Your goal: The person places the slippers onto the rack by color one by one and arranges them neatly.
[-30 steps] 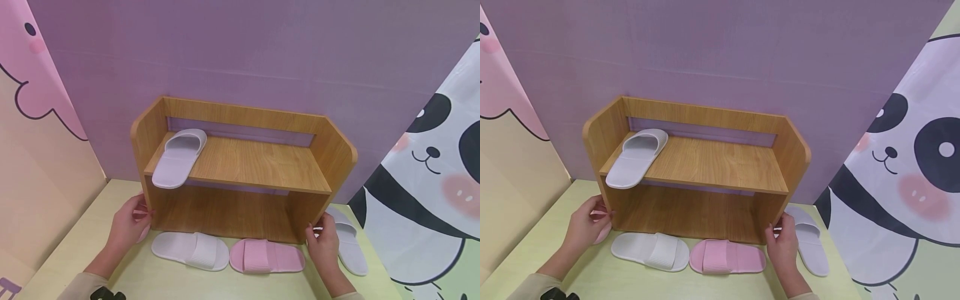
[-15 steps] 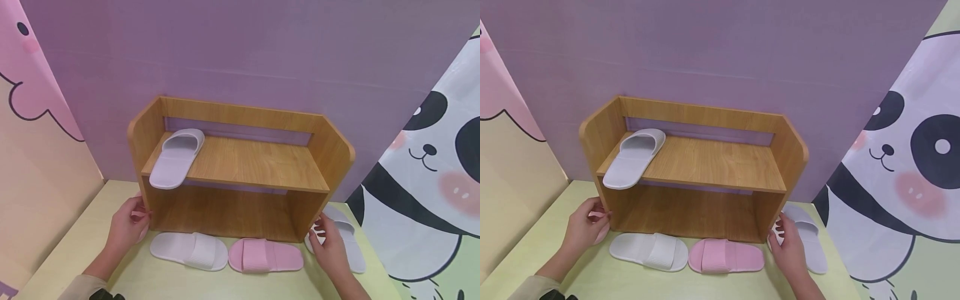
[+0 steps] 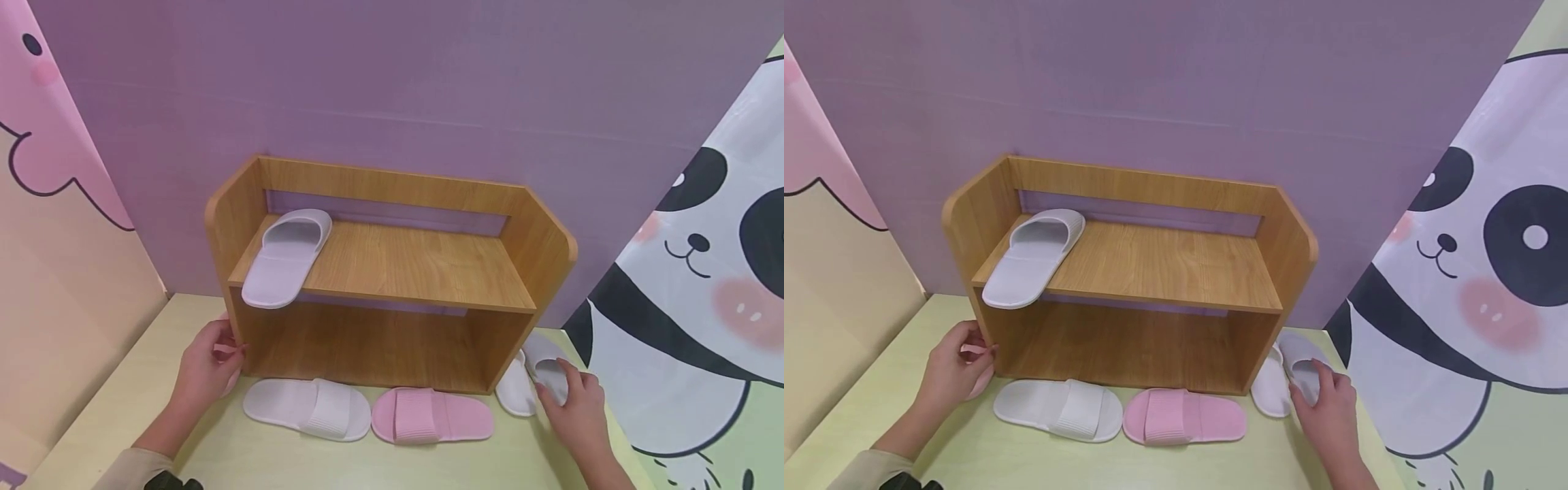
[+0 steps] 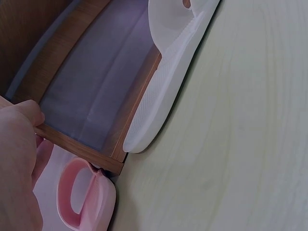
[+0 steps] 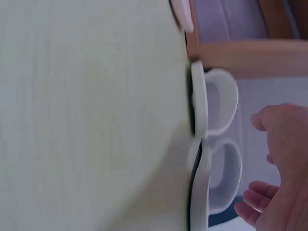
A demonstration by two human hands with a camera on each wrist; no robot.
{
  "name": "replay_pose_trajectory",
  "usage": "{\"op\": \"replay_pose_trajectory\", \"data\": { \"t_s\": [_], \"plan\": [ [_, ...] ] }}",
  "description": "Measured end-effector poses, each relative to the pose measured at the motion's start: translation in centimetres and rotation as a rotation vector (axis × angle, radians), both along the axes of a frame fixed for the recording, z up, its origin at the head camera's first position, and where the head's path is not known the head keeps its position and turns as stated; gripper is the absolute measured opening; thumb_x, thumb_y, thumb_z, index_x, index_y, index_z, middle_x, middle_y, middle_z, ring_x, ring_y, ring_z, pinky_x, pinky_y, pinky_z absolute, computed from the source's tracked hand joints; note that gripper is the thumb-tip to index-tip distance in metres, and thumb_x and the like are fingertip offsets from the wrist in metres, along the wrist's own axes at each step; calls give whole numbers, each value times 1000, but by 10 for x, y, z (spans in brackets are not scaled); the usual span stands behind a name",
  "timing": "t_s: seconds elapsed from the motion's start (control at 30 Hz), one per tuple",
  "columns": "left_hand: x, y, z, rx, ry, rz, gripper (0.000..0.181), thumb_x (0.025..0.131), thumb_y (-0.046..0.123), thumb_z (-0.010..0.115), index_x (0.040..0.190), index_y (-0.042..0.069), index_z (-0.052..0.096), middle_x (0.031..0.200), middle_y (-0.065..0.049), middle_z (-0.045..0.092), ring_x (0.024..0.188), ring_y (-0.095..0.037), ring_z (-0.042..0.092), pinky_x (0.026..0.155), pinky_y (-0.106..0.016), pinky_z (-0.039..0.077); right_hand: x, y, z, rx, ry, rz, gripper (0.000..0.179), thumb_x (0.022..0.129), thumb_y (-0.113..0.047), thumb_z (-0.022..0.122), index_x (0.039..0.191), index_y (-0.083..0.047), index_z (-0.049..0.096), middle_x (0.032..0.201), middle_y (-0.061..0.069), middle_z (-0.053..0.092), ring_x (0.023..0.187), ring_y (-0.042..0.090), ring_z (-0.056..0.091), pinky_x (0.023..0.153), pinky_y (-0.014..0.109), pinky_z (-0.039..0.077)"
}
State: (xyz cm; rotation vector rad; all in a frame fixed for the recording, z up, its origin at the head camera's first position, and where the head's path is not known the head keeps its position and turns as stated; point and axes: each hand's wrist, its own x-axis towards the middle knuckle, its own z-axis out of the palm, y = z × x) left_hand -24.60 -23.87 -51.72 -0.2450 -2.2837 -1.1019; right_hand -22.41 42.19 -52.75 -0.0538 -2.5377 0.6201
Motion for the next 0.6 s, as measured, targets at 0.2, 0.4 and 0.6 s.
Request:
{"op": "replay_pose_trajectory", "data": {
  "t_s": [0.2,0.4,0.6],
  "plan": [
    [-1,-2,-3,2,6,-3,43,88,-11,83,124,-1,64,109,-14,72,90,-17,70,73,-15,59,2,19,0,15,-227,-84,72,99,-30,80,156,-1,47,132,42,41,125,60,40,98,73,42],
    [-1,-2,-2,6,-14,2,43,89,-11,83,125,-1,64,108,-15,72,91,-29,73,74,-14,58,5,29,4,27,-439,-109,85,101,-43,77,158,6,39,138,49,36,132,65,34,107,76,39],
    [-1,-1,0,1,-42,-4,45,90,-10,83,129,-1,62,113,-17,71,95,-33,74,76,-13,56,12,36,5,29,-520,-123,93,101,-52,75,158,10,35,136,51,35,128,67,36,105,76,40]
  ]
}}
